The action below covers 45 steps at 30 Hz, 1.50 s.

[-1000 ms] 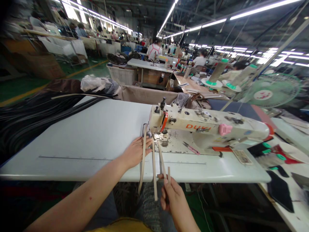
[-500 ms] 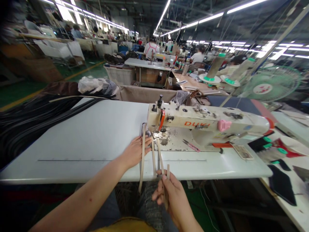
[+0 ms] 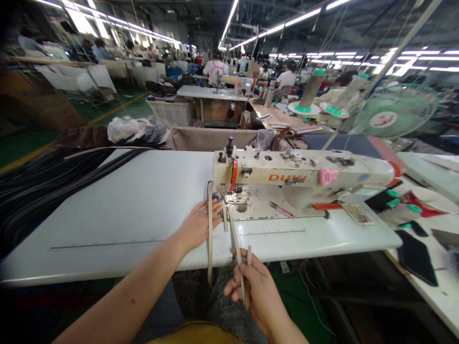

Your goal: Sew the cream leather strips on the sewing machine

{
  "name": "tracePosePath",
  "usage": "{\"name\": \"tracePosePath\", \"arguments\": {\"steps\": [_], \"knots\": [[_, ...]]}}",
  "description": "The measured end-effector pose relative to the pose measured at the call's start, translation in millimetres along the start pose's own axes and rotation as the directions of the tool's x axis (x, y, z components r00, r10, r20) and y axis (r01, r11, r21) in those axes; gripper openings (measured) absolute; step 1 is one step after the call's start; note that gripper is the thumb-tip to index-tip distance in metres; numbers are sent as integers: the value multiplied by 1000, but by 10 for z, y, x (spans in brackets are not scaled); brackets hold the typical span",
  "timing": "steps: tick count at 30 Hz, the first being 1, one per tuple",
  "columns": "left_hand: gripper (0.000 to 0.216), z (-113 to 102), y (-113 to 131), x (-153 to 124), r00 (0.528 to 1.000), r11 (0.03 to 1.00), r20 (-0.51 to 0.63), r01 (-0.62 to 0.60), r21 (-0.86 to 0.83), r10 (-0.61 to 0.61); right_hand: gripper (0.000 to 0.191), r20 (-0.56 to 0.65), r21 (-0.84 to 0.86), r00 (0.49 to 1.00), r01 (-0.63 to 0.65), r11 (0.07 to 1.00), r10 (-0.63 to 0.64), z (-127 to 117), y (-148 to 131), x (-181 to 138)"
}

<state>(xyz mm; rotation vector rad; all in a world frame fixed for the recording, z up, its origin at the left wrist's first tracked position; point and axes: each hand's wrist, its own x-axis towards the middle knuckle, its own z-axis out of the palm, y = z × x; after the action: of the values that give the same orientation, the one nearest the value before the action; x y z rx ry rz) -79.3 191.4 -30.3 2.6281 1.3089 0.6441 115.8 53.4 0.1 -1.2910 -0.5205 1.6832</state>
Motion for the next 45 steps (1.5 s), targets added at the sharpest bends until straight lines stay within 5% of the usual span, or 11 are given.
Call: {"name": "tracePosePath", "arguments": {"steps": [11,18,45], "knots": [[45,37,-16,-5,1000,1000,5,-9,30,9,72,77,-9,996,-43,999,44,24,45,39],[46,48,-2,-2,1000,999,-16,-6,31,7,56,114,-35,993,-24,999,27,80,-26,-1],[45,74,-37,3,1000,999,-10,-18,41,18,47,149,13,989,2,1000,-4,241,-54,368]]}}
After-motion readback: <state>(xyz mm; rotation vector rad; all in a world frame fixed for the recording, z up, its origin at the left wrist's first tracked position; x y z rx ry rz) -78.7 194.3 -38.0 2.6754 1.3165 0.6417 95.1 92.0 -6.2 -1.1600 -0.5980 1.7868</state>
